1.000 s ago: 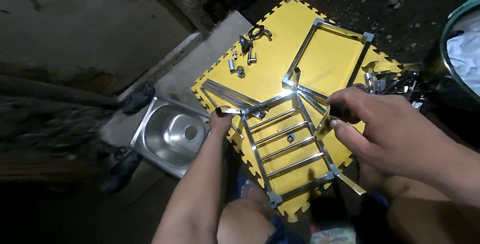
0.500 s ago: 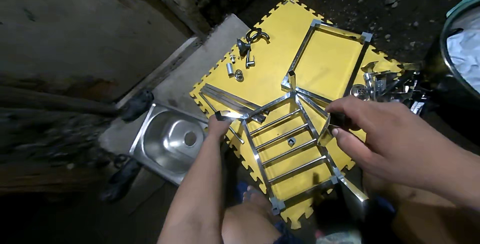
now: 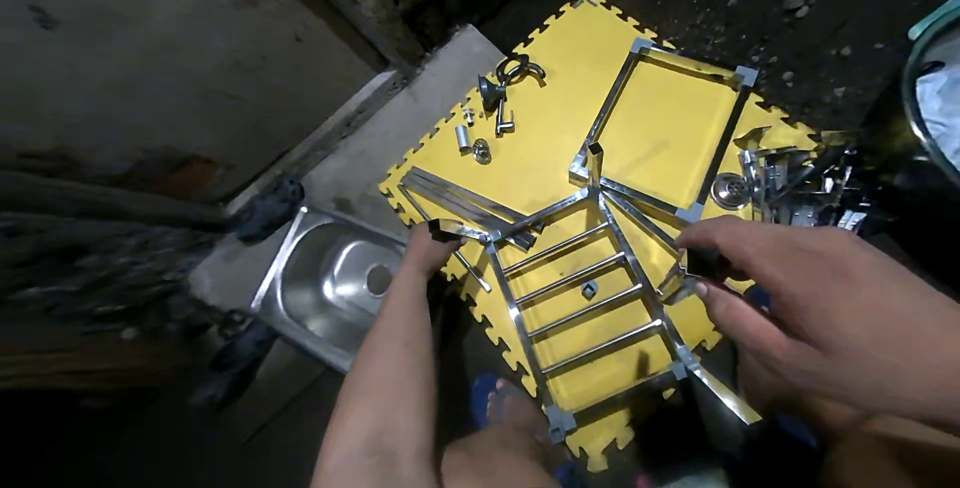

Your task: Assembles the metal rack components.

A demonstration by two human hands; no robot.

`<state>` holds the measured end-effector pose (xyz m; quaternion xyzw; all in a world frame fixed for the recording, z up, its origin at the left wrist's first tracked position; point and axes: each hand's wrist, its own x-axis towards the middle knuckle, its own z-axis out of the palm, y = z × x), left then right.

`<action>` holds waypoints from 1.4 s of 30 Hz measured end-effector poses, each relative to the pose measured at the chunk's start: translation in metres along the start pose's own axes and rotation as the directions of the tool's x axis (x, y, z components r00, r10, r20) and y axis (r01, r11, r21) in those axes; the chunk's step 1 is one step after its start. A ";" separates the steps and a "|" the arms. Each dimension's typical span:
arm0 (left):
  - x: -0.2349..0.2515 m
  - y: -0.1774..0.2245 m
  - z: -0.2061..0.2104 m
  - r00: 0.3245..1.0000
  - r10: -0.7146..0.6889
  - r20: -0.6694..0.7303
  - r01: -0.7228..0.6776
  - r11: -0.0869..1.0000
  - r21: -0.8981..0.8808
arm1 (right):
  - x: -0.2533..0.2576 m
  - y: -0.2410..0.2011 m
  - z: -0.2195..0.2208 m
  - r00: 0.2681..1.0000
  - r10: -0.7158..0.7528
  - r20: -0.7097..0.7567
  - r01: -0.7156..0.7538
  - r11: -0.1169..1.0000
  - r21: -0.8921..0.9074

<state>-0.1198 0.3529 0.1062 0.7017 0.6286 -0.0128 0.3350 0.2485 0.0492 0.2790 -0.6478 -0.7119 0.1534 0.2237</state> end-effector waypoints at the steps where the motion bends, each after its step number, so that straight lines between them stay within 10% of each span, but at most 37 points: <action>1: 0.000 0.000 0.000 1.000 0.002 -0.003 -0.002 1.000 -0.009 | 0.001 -0.002 0.001 1.000 -0.005 0.011 0.005 1.000 -0.003; 13: 0.003 -0.020 0.005 0.996 -0.056 -0.070 0.042 0.982 -0.185 | 0.004 -0.006 0.004 0.997 -0.051 0.066 0.053 0.998 -0.035; 22: 0.003 -0.010 -0.001 0.994 0.103 -0.026 -0.100 0.989 0.108 | 0.006 -0.010 0.007 0.994 -0.069 0.090 0.075 0.995 -0.061; 42: 0.014 0.001 0.001 0.999 -0.042 -0.034 0.044 0.998 0.055 | 0.003 -0.005 0.005 0.989 -0.097 0.114 0.106 0.991 -0.076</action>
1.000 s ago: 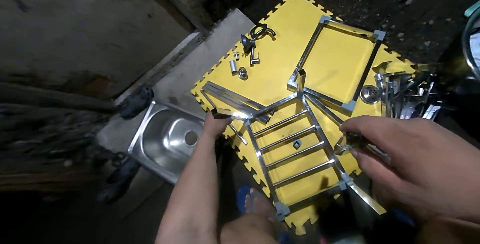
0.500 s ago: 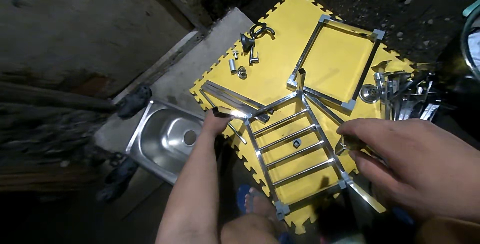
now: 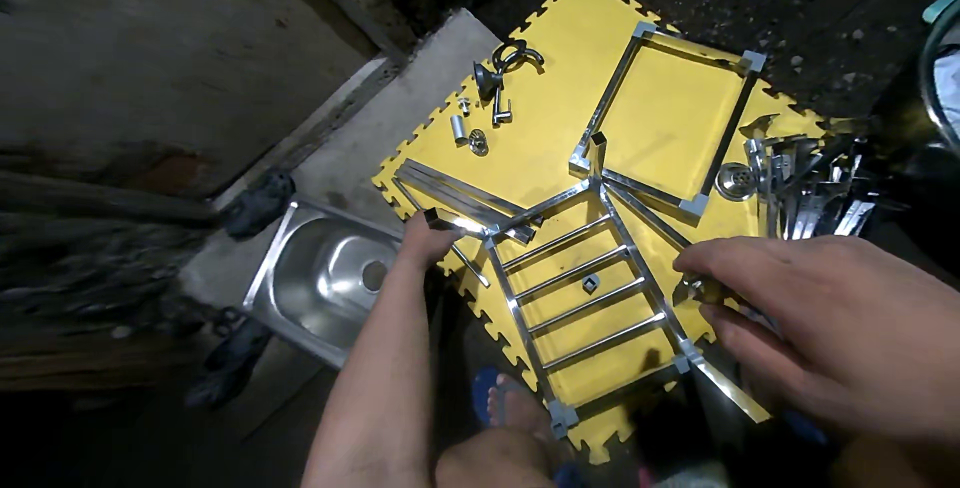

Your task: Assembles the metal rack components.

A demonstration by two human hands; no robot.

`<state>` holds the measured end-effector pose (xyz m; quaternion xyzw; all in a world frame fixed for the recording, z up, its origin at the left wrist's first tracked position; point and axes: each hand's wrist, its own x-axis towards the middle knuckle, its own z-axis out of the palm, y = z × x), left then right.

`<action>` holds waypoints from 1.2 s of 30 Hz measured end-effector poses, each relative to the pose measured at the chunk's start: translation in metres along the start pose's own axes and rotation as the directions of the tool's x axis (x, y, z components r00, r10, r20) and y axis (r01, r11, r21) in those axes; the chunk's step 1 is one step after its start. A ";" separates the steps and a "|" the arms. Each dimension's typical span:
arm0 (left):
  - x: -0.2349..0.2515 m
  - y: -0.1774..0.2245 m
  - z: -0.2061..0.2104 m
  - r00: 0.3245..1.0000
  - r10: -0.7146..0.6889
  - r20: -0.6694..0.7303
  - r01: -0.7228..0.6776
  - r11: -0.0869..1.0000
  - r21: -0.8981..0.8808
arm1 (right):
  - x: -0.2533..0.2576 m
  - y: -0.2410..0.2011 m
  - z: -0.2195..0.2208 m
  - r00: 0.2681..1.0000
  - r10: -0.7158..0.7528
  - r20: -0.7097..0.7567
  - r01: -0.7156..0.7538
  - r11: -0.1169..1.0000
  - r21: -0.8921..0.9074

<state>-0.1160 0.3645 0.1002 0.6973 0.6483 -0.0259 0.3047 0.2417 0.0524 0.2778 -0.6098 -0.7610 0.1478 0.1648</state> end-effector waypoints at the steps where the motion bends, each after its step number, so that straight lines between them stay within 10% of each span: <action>1: 0.002 0.001 0.000 1.000 0.016 0.006 -0.016 0.999 0.036 | 0.000 0.000 0.000 1.000 -0.002 -0.001 0.002 1.000 -0.002; 36: 0.002 -0.017 0.012 0.992 0.039 -0.117 -0.049 0.995 -0.083 | -0.002 0.003 0.003 0.995 -0.062 0.077 0.062 0.998 0.007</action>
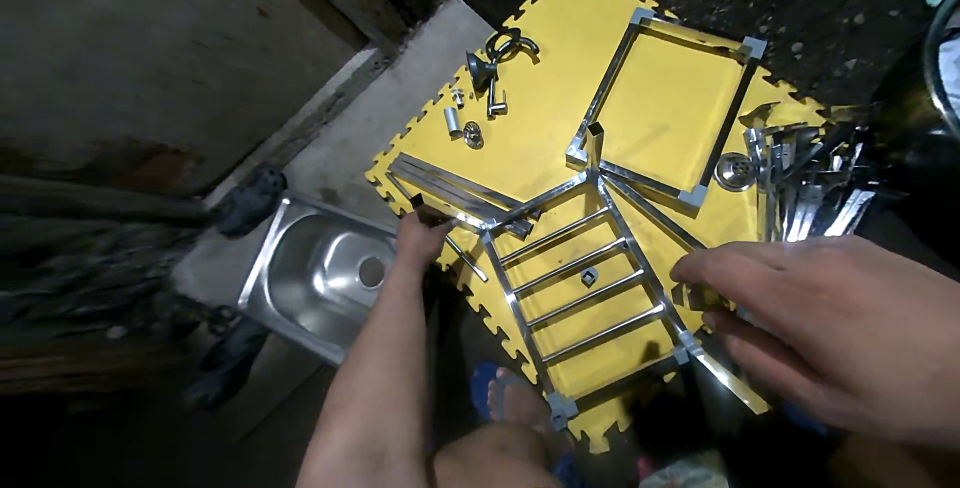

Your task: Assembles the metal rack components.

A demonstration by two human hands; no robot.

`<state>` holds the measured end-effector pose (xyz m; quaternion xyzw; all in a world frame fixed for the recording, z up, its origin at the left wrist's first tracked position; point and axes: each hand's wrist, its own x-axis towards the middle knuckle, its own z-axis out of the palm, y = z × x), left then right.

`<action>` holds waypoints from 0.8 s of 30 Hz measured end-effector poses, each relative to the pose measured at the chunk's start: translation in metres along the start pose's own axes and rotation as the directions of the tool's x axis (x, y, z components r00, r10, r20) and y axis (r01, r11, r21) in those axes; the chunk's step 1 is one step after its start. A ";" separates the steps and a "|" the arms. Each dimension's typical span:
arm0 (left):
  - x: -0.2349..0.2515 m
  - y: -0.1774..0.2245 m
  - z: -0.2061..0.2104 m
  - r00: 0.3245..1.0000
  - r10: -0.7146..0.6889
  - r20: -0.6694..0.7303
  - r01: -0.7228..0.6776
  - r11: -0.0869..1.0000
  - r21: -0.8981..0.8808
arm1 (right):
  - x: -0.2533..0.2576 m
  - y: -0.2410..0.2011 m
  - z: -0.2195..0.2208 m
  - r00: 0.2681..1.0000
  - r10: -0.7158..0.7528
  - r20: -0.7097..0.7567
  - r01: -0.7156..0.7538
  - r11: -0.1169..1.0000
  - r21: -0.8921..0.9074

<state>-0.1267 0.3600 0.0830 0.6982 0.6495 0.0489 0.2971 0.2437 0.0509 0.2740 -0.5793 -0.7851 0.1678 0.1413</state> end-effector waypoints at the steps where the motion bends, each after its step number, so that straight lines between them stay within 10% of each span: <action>1: 0.000 -0.001 0.000 1.000 -0.002 0.003 0.002 1.000 0.011 | 0.000 0.000 0.000 1.000 -0.005 0.002 0.005 1.000 0.000; 18: -0.016 -0.017 -0.003 0.998 0.059 0.005 -0.059 0.985 0.163 | 0.001 -0.002 0.000 0.999 -0.029 0.017 0.029 1.000 -0.005; 24: -0.019 -0.027 -0.017 0.997 0.018 0.080 -0.006 0.989 -0.145 | -0.001 -0.002 -0.001 0.999 -0.045 0.002 0.045 0.999 -0.007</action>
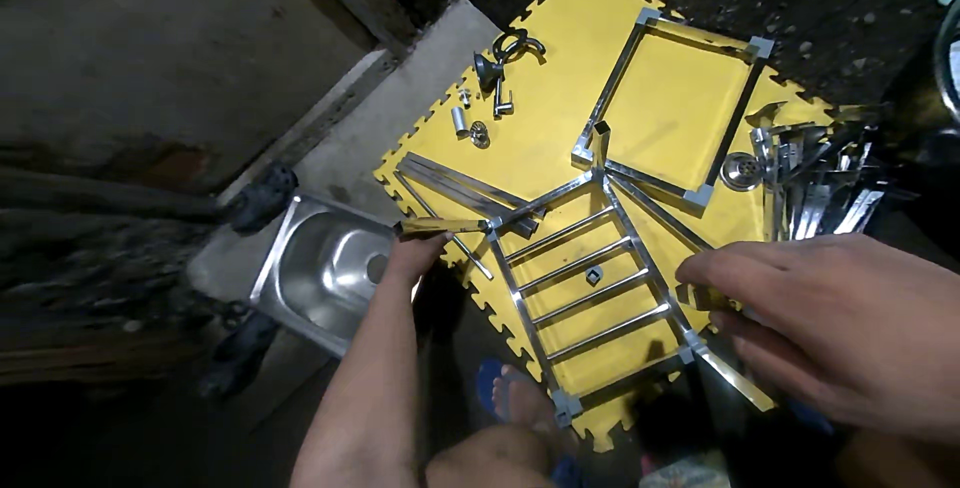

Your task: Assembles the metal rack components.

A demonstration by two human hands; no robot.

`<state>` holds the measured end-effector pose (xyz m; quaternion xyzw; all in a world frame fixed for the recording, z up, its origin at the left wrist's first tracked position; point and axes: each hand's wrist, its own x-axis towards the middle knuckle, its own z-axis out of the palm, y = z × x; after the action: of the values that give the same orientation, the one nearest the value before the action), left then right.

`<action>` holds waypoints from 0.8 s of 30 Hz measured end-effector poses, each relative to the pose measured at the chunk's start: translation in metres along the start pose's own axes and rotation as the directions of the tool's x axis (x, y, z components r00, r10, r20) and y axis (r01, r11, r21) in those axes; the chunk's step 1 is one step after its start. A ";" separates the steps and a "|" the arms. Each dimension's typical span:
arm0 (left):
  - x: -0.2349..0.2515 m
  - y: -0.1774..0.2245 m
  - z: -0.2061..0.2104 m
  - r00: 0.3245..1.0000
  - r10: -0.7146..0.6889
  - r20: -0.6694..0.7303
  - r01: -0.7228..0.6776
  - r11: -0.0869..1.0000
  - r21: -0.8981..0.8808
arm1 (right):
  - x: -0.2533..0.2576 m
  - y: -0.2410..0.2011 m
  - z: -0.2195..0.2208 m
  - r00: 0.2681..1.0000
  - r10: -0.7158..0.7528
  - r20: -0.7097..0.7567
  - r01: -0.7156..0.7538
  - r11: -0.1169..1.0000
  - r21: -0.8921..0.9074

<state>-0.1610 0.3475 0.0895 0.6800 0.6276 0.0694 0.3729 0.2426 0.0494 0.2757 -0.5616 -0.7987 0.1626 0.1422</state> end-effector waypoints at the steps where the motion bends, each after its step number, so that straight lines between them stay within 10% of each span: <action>1: 0.001 -0.004 -0.001 1.000 0.005 0.012 -0.004 0.996 -0.087 | 0.000 0.000 -0.001 1.000 -0.002 0.001 0.002 1.000 0.003; 12: -0.005 0.031 -0.027 0.987 0.162 0.020 -0.150 0.947 -0.283 | -0.002 -0.003 -0.001 0.999 -0.038 -0.014 0.038 0.999 0.000; 18: -0.013 0.071 -0.030 0.984 0.159 0.078 -0.177 0.910 0.376 | -0.006 -0.005 -0.004 0.999 -0.041 -0.009 0.041 0.999 -0.009; 24: -0.006 0.071 -0.009 0.971 0.217 0.098 -0.237 0.850 0.470 | -0.008 -0.007 -0.002 0.999 -0.041 -0.013 0.041 0.999 -0.021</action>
<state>-0.1104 0.3500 0.1401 0.8214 0.5328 -0.0583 0.1951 0.2407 0.0396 0.2800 -0.5474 -0.8108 0.1477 0.1451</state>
